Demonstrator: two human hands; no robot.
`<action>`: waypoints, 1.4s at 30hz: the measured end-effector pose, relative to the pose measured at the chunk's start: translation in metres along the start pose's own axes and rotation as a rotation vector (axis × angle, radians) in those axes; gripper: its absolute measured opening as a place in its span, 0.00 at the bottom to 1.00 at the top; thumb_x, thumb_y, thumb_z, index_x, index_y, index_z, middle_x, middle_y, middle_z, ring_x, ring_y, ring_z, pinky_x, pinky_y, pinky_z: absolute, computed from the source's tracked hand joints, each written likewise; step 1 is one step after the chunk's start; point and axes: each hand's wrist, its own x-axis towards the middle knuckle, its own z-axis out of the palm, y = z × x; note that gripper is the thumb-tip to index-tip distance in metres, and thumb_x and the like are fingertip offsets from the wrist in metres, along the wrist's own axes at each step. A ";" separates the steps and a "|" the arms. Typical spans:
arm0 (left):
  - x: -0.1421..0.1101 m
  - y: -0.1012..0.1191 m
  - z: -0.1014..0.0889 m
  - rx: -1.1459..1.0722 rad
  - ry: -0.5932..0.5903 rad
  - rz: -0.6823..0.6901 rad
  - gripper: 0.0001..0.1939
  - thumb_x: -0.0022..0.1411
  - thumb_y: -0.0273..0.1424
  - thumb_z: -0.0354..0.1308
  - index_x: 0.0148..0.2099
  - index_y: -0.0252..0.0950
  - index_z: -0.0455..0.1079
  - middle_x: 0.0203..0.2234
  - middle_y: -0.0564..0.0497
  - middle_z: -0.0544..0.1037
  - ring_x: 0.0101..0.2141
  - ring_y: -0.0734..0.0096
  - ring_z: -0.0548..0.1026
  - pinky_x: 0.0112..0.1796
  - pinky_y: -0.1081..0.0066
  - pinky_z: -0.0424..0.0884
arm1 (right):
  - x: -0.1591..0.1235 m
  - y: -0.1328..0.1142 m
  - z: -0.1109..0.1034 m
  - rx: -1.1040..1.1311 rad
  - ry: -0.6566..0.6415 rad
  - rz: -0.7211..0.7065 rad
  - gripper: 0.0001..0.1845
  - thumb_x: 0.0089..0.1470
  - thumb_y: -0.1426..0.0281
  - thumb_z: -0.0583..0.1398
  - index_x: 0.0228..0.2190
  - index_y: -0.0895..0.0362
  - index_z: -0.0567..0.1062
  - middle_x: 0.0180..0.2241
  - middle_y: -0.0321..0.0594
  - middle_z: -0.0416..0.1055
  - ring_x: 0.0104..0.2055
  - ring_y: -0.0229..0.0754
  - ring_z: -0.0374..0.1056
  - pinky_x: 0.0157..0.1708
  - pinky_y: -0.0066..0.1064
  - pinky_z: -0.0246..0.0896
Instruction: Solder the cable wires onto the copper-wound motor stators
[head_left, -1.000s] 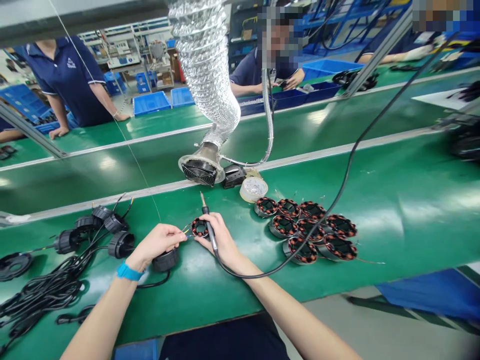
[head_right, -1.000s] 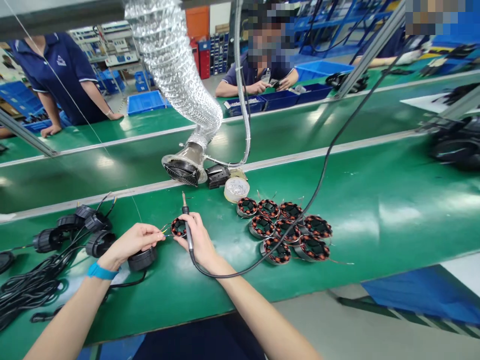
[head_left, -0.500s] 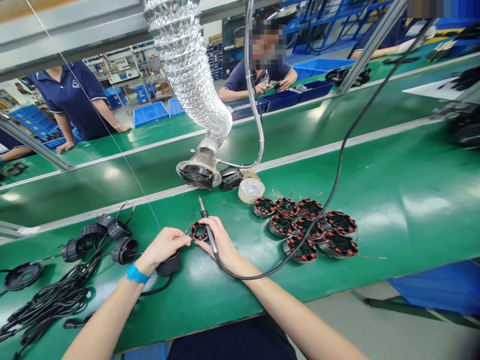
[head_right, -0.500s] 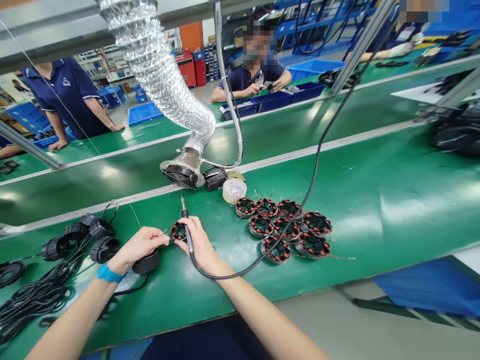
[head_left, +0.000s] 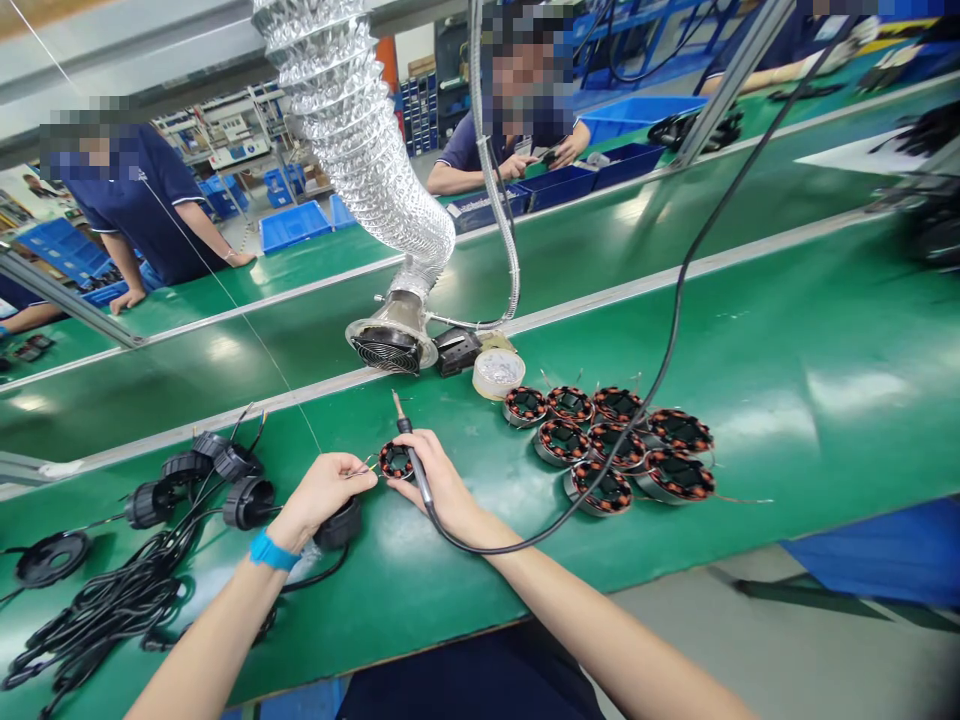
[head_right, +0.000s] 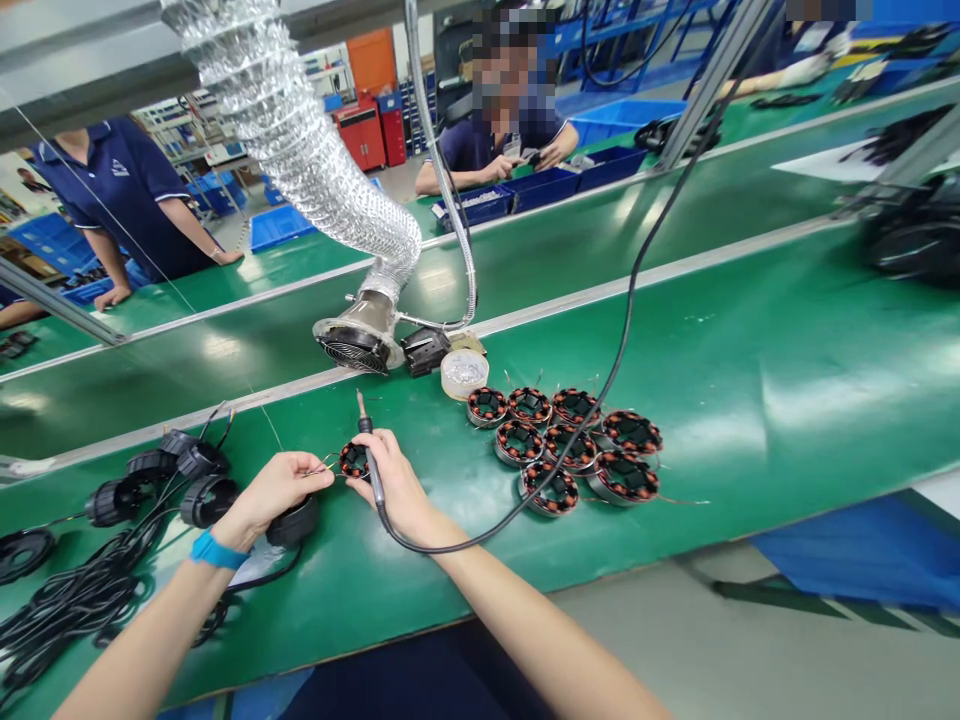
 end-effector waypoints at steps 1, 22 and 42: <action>0.001 0.001 0.002 0.006 0.008 0.017 0.25 0.41 0.52 0.65 0.23 0.34 0.65 0.16 0.58 0.60 0.20 0.79 0.52 0.23 0.74 0.46 | 0.000 0.000 0.000 -0.005 0.000 -0.001 0.29 0.53 0.74 0.65 0.54 0.50 0.63 0.49 0.44 0.61 0.48 0.45 0.67 0.50 0.40 0.67; -0.001 -0.002 0.002 -0.080 0.051 -0.015 0.25 0.47 0.51 0.64 0.30 0.31 0.71 0.13 0.60 0.59 0.16 0.80 0.50 0.20 0.74 0.42 | -0.002 0.001 0.002 -0.012 0.001 0.004 0.29 0.53 0.75 0.65 0.54 0.50 0.63 0.48 0.43 0.62 0.48 0.45 0.67 0.50 0.39 0.67; 0.004 -0.003 0.002 -0.148 0.162 0.002 0.21 0.49 0.47 0.63 0.31 0.30 0.72 0.12 0.60 0.60 0.14 0.82 0.53 0.18 0.76 0.46 | -0.002 -0.001 0.001 -0.018 -0.013 0.000 0.29 0.53 0.76 0.65 0.54 0.50 0.62 0.49 0.44 0.61 0.48 0.45 0.68 0.51 0.41 0.67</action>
